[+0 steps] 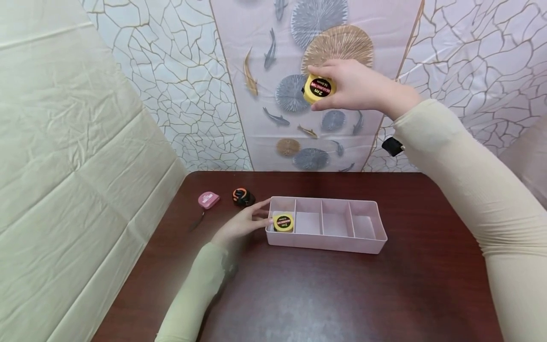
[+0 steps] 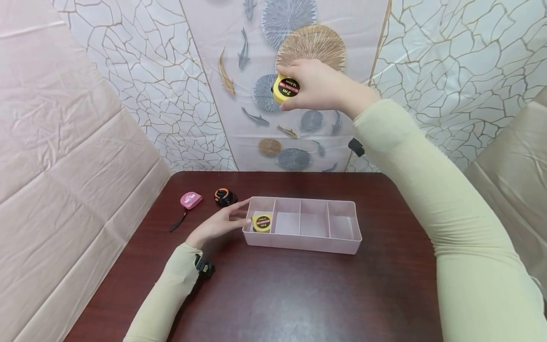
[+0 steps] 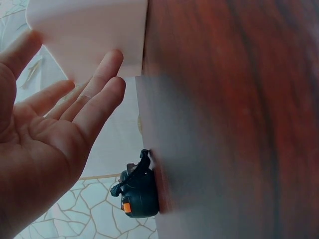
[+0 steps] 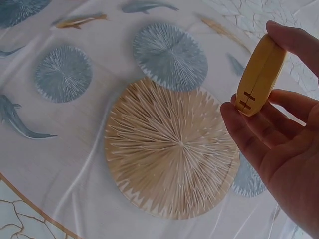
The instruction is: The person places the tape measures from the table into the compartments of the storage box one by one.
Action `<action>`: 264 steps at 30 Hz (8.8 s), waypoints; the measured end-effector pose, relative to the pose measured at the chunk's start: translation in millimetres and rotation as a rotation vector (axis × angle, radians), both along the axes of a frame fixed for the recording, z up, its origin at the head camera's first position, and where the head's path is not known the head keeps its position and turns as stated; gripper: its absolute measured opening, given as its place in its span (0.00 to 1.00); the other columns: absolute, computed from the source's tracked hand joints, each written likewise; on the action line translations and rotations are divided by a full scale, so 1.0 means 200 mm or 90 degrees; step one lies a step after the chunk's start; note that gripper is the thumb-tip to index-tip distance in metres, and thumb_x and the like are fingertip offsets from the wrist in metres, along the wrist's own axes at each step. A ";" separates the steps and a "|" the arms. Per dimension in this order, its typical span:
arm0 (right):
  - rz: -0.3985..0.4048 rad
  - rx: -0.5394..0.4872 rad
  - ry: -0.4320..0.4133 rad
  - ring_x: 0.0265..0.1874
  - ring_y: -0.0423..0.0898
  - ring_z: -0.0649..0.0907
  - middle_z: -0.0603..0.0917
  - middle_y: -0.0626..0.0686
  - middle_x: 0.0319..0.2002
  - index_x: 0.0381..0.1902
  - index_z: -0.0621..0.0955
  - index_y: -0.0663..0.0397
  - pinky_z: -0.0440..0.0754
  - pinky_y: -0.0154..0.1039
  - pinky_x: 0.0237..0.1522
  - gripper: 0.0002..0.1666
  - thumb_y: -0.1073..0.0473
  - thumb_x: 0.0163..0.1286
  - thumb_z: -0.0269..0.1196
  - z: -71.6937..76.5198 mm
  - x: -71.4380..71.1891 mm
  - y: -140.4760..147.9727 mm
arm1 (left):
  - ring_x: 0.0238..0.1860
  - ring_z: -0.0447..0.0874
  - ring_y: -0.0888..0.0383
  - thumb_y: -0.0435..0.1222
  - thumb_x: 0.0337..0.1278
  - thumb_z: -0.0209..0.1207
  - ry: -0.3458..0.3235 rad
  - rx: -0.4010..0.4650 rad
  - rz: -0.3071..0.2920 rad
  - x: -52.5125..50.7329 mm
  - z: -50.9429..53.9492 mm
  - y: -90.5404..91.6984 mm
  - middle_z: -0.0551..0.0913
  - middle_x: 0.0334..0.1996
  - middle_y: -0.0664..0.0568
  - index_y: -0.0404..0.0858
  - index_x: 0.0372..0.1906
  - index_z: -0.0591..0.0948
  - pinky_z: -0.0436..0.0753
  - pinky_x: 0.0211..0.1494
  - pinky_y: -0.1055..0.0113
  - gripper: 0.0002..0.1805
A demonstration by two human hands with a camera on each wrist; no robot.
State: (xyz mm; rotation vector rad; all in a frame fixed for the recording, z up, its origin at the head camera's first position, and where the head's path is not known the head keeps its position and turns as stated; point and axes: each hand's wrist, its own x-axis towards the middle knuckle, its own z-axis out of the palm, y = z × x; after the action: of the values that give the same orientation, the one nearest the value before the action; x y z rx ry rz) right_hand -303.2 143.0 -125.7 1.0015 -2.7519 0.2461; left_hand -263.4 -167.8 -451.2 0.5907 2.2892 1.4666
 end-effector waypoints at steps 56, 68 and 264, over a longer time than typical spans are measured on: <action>0.092 -0.009 -0.053 0.51 0.54 0.77 0.77 0.62 0.61 0.73 0.67 0.66 0.73 0.50 0.53 0.47 0.52 0.62 0.73 -0.39 0.00 0.01 | 0.66 0.75 0.48 0.42 0.67 0.64 0.034 -0.030 0.001 0.01 0.00 0.00 0.77 0.64 0.40 0.46 0.80 0.59 0.75 0.65 0.52 0.41; 0.077 -0.002 -0.080 0.48 0.53 0.77 0.77 0.61 0.62 0.75 0.66 0.59 0.74 0.48 0.48 0.48 0.51 0.63 0.72 -0.47 0.02 0.03 | 0.65 0.75 0.49 0.42 0.67 0.64 0.009 -0.009 -0.002 0.00 0.00 -0.01 0.76 0.66 0.40 0.47 0.80 0.59 0.75 0.65 0.53 0.41; 0.112 0.036 -0.209 0.65 0.61 0.74 0.77 0.64 0.63 0.68 0.74 0.65 0.70 0.57 0.65 0.37 0.58 0.63 0.71 -1.23 0.11 0.11 | 0.66 0.75 0.48 0.44 0.68 0.64 0.024 -0.048 0.011 0.01 0.01 0.00 0.77 0.65 0.40 0.50 0.80 0.60 0.75 0.65 0.51 0.40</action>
State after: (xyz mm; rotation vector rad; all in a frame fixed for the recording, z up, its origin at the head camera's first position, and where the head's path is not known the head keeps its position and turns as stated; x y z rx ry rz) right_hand -281.0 164.0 -372.4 1.3282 -2.9743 0.3943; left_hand -260.4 -168.2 -448.4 0.5828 2.3734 1.3816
